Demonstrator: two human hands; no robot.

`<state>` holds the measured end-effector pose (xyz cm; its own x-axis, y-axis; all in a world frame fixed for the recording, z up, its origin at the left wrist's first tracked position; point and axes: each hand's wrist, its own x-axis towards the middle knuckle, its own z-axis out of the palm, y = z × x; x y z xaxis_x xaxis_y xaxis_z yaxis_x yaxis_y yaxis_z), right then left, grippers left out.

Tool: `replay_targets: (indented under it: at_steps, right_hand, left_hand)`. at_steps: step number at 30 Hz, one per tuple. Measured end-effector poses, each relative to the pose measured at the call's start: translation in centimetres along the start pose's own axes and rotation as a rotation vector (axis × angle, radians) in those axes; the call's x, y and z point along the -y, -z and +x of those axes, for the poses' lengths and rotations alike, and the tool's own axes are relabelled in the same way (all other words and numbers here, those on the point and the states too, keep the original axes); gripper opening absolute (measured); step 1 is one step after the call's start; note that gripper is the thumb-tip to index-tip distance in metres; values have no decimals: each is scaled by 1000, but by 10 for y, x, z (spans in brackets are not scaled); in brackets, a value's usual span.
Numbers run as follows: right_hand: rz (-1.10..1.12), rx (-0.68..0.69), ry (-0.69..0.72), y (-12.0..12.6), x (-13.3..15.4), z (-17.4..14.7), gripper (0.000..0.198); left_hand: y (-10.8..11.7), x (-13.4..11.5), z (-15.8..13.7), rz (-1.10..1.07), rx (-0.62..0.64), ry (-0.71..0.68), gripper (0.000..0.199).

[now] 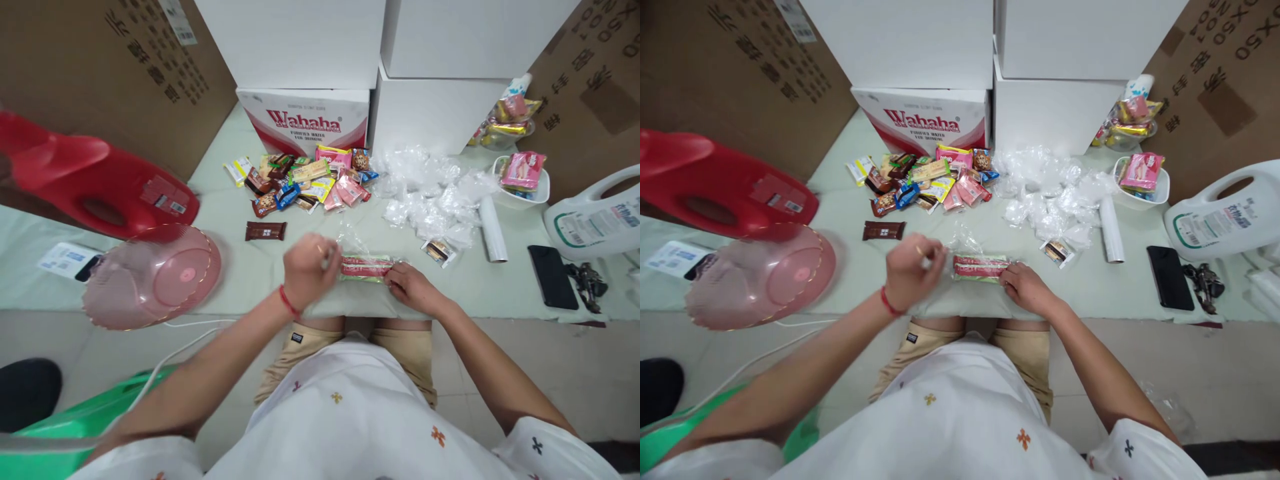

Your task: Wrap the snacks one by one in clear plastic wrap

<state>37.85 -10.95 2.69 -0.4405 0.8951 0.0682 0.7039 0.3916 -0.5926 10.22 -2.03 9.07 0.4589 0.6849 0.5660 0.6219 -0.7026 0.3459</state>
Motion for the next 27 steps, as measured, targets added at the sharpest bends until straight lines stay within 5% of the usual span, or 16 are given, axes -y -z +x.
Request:
replay_targets:
  at_steps: [3,9,16,20,23,27]
  right_hand:
    - [13,0,-4,2,0,0,17]
    - [81,13,-6,10,2,-2,13]
    - [128,170,-6,56,18,-20,24]
    - [30,-33,-85,87,45,-7,24]
    - [-78,-254,-146,72,63,30,23]
    - [-293,-320,-146,21,61,86,23]
  left_hand:
    - [-19,-27,-42,-70,105,-273,17]
    - [-67,-21,-56,14,171,-72,27]
    - [-76,-5,-55,-43,198,-28,29]
    - [-78,-4,-55,-50,193,-35,27]
    - [-80,-4,-55,-42,181,-37,27]
    - [-79,-4,-55,-22,184,-44,27]
